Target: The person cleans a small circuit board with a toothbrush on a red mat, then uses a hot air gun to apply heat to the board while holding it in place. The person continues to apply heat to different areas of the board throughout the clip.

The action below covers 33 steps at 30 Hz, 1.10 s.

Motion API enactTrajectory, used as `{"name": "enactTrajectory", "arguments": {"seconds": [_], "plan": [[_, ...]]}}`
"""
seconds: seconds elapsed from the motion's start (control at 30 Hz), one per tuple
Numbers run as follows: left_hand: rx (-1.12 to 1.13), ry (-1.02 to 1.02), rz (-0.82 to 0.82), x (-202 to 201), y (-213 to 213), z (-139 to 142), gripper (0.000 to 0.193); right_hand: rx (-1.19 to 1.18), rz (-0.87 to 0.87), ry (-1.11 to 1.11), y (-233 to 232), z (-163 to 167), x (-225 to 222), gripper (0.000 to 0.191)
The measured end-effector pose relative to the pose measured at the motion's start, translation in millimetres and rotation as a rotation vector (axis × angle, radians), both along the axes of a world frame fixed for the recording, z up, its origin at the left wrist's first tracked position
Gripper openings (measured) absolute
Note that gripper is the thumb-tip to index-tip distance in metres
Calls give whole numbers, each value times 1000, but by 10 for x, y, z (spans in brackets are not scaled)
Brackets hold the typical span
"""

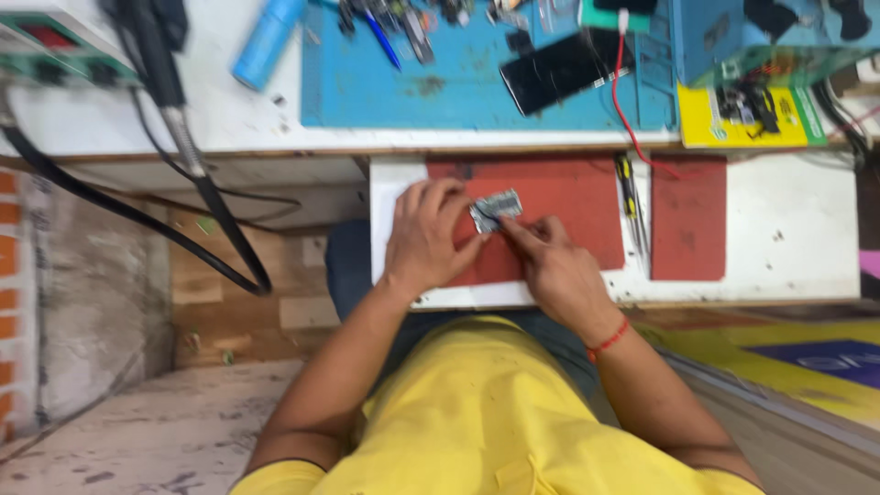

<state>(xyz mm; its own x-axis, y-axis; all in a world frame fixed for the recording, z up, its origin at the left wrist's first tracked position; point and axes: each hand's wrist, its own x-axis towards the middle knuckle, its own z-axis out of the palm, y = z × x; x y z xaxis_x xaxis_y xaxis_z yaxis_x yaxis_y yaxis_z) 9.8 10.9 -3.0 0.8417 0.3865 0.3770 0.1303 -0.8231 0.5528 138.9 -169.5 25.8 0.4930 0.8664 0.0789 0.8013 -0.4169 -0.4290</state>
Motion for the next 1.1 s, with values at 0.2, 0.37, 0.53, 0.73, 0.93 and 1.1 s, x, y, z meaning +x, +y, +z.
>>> {"name": "enactTrajectory", "arguments": {"seconds": [0.2,0.37,0.53,0.73,0.93,1.1], "plan": [[-2,5,22,-17,-28,-3,49,-79,20,33,-59,-30,6,54],[-39,35,14,-33,-33,-21,48,-59,-73,48,-74,-36,-11,53],[-5,31,0,-14,-14,-26,50,-76,47,80,-62,-31,17,51],[-19,45,3,25,-96,13,45,-53,27,131,-125,-2,43,57],[-22,54,21,1,-106,41,44,-153,-126,134,-101,38,17,57],[-24,56,14,-3,-96,49,44,-111,-78,89,-70,88,3,56]]}}
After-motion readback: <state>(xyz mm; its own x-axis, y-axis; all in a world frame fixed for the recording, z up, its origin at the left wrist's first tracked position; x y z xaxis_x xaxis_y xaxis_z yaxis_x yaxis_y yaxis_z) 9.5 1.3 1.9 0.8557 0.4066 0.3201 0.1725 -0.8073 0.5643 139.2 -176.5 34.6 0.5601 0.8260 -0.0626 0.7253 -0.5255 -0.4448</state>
